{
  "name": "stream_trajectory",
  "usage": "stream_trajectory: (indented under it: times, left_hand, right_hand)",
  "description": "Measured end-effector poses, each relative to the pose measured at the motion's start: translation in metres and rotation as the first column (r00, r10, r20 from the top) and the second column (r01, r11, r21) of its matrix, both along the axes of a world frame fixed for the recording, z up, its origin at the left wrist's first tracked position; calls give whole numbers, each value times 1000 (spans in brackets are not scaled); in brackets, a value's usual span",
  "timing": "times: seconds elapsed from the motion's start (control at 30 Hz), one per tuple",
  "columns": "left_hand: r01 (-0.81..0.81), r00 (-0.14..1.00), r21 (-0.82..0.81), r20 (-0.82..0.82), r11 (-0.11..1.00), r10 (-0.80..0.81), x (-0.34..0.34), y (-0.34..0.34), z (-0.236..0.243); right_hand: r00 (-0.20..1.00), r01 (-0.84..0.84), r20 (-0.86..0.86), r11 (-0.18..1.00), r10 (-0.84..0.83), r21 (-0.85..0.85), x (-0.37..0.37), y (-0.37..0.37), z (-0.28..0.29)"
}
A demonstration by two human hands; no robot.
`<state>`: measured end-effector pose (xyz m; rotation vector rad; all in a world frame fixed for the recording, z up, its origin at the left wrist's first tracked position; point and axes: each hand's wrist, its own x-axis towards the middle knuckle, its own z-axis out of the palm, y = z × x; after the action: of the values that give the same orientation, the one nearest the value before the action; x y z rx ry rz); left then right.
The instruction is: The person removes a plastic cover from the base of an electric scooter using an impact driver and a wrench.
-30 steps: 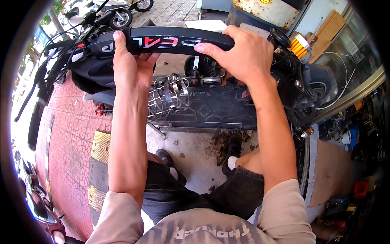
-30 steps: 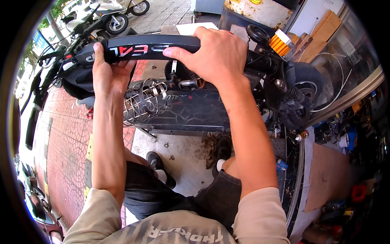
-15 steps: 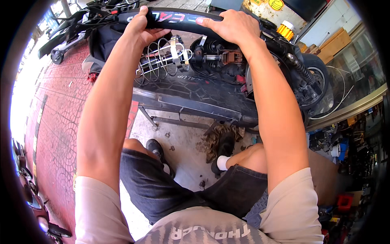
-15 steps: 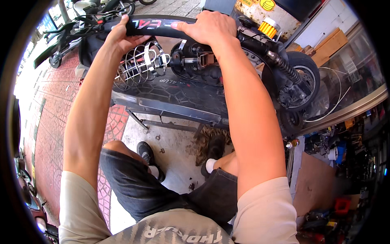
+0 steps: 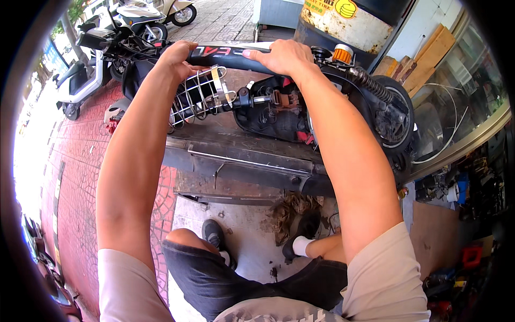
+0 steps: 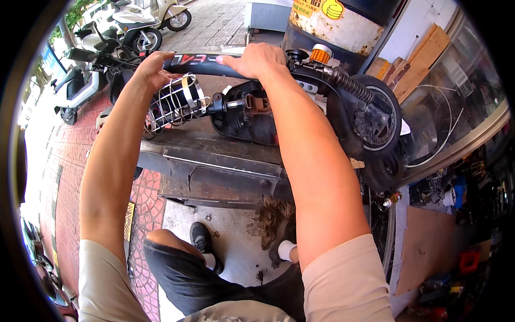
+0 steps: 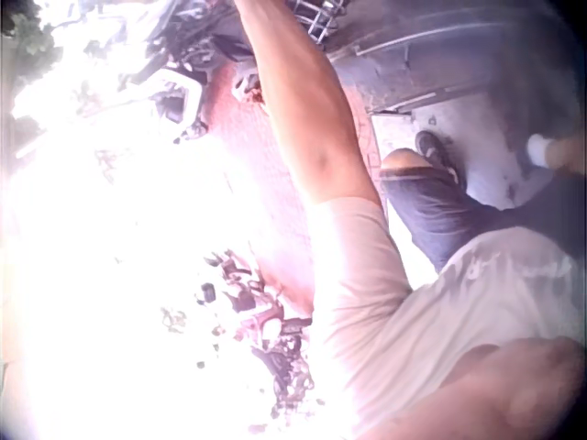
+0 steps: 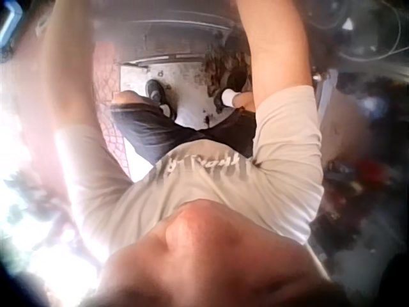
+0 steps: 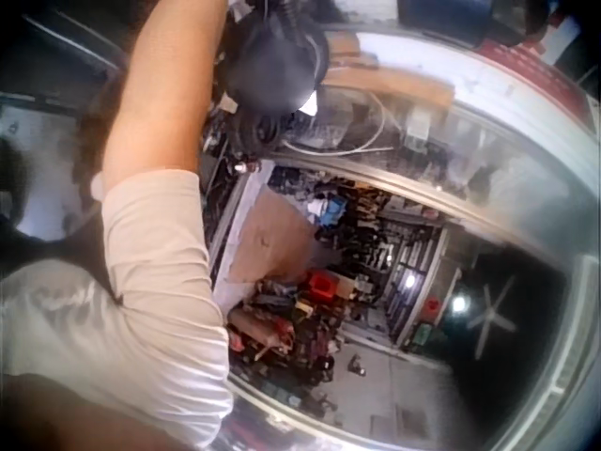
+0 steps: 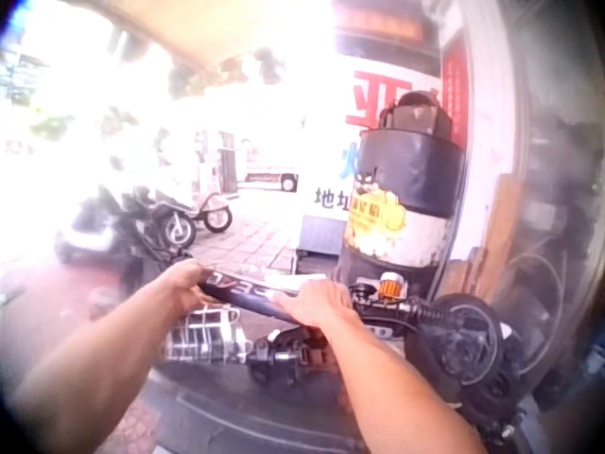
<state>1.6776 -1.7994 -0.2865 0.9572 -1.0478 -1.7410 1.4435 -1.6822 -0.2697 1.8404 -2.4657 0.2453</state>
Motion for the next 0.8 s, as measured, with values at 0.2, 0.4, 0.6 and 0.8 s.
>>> stream_trajectory:
  times: [0.2, 0.4, 0.6, 0.8]
  left_hand:
    - [-45, 994, 271, -87, 961, 71, -39, -84, -17]
    - [-66, 977, 194, 210, 979, 24, -58, -132, -34]
    - [111, 897, 38, 427, 993, -117, -63, -179, -44]
    - [63, 878, 98, 468, 993, -102, -72, -182, -52]
  right_hand:
    - [997, -27, -71, 998, 32, 61, -12, -2, -36]
    - [943, -312, 125, 950, 307, 15, 70, 104, -29]
    - [943, -290, 35, 870, 331, -399, 67, 107, -69]
    - [926, -359, 14, 891, 377, -278, 45, 100, -59]
